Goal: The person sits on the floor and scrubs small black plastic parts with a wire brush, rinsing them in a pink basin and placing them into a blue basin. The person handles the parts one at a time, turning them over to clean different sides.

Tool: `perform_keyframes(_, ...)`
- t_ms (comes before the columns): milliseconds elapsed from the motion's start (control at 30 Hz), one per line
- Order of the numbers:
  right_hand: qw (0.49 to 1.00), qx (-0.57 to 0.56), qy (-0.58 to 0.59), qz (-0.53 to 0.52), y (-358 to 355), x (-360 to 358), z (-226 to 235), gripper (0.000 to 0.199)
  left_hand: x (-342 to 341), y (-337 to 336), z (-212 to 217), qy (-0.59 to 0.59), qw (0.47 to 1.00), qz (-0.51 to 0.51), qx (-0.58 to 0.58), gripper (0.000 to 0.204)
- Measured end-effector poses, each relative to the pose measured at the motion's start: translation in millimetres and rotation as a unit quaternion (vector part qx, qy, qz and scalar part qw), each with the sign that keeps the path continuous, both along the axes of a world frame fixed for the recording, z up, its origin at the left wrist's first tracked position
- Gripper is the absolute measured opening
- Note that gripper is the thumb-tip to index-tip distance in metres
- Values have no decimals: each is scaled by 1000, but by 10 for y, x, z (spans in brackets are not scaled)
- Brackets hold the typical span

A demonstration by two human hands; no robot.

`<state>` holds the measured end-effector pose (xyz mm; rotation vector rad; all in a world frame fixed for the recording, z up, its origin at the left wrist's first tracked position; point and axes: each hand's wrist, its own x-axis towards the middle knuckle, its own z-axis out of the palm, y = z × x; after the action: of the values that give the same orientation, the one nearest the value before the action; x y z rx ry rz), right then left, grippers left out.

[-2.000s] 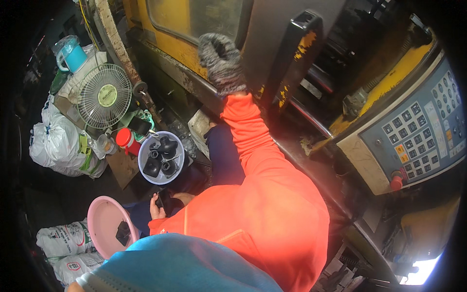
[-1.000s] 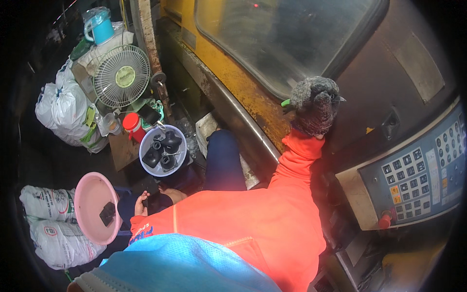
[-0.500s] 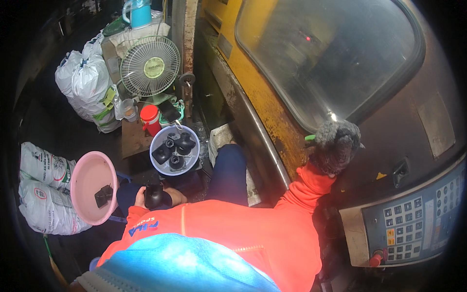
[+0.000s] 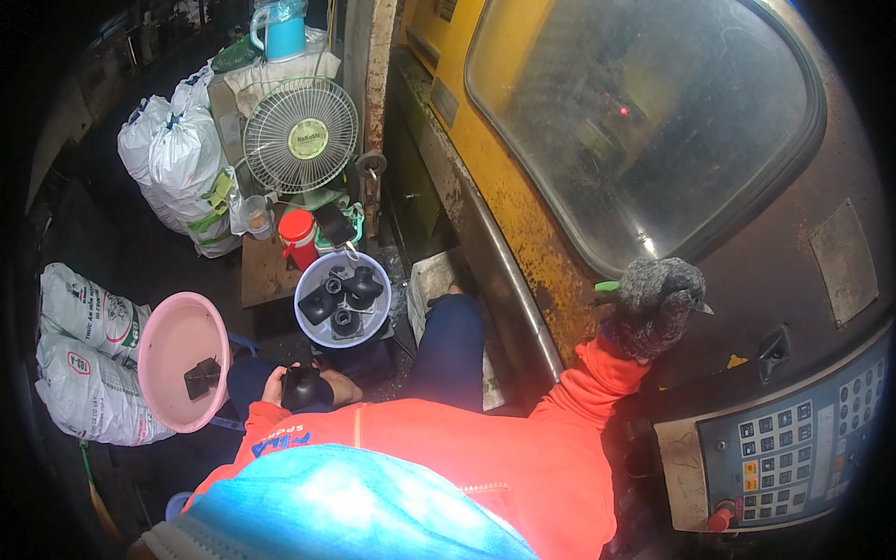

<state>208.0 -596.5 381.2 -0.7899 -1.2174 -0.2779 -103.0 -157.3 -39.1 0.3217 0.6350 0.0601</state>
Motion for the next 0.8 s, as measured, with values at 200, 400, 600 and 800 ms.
perform_keyframes(200, 999, 5, 8, 39, 6, -10, 10, 26, -7, 4, -49, -9, 1000, 9, -1, 29)
perform_keyframes(400, 1000, 7, -1, 28, 15, -4, 0, 27, -8, 29, -110, -21, 1000, -1, -5, 31)
perform_keyframes(600, 1000, 20, -3, 16, 18, 13, -14, 27, -11, 44, -108, -8, 1000, -2, -14, 32)
perform_keyframes(800, 1000, 18, 7, 8, 16, -3, -11, 27, -21, 21, -50, -3, 1000, -2, -2, 32)
